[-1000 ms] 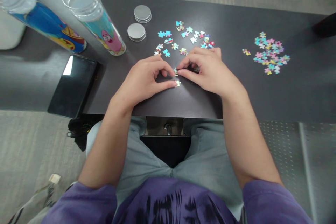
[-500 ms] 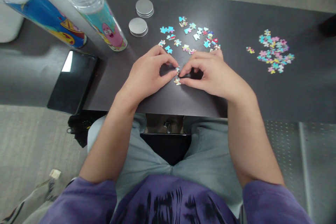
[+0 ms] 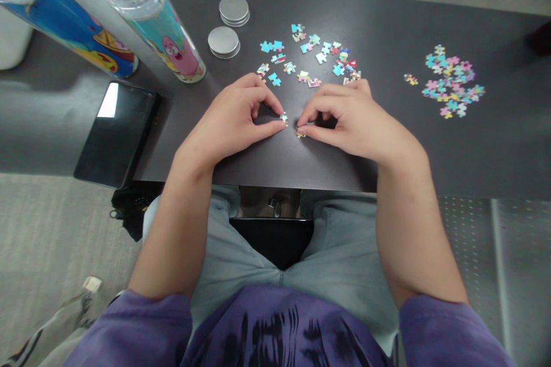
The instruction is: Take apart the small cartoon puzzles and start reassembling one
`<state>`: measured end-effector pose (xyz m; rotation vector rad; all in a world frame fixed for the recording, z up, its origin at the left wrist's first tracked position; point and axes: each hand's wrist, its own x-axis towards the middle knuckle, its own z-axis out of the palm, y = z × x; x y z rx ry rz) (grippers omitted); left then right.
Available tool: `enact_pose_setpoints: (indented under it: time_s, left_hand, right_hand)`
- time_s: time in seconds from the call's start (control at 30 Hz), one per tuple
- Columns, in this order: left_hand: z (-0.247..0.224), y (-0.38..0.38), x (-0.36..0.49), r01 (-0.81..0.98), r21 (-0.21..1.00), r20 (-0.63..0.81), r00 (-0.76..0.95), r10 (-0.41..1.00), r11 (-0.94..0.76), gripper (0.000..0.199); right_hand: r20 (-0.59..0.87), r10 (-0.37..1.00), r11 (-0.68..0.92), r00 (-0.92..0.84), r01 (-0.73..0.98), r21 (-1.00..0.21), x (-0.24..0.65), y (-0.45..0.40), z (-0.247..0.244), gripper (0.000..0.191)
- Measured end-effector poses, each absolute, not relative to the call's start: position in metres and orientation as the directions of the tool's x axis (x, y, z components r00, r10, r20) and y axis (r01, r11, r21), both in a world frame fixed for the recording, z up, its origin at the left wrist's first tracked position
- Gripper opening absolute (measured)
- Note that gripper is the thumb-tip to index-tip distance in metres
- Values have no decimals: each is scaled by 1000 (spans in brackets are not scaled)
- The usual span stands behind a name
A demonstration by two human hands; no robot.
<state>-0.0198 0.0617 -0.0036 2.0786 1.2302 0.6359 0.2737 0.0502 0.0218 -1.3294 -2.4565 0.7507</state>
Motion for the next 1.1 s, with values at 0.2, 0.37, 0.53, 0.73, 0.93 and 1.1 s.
enact_pose_setpoints:
  time_s: [0.2, 0.37, 0.53, 0.73, 0.93, 1.1]
  left_hand:
    - [-5, 64, -25, 551, 739, 92, 488, 868, -388, 18]
    - [-6, 67, -28, 525, 748, 111, 504, 857, -405, 20]
    - [-7, 65, -24, 526, 746, 114, 505, 856, -409, 17]
    - [-8, 63, -20, 503, 763, 131, 495, 859, -406, 12]
    - [-7, 63, -19, 506, 761, 126, 499, 857, -406, 17]
    - [-5, 62, -19, 514, 753, 126, 500, 857, -411, 14]
  right_hand:
    - [-9, 852, 442, -524, 726, -527, 281, 49, 24, 12]
    - [-12, 811, 474, -584, 669, -573, 288, 55, 22, 10]
    - [6, 823, 439, -568, 630, -641, 285, 60, 12, 9]
    - [-17, 843, 385, -537, 626, -678, 276, 61, 7, 31]
    - [40, 840, 416, -542, 593, -690, 275, 62, 2, 14]
    - [23, 857, 394, -515, 625, -674, 275, 61, 4, 18]
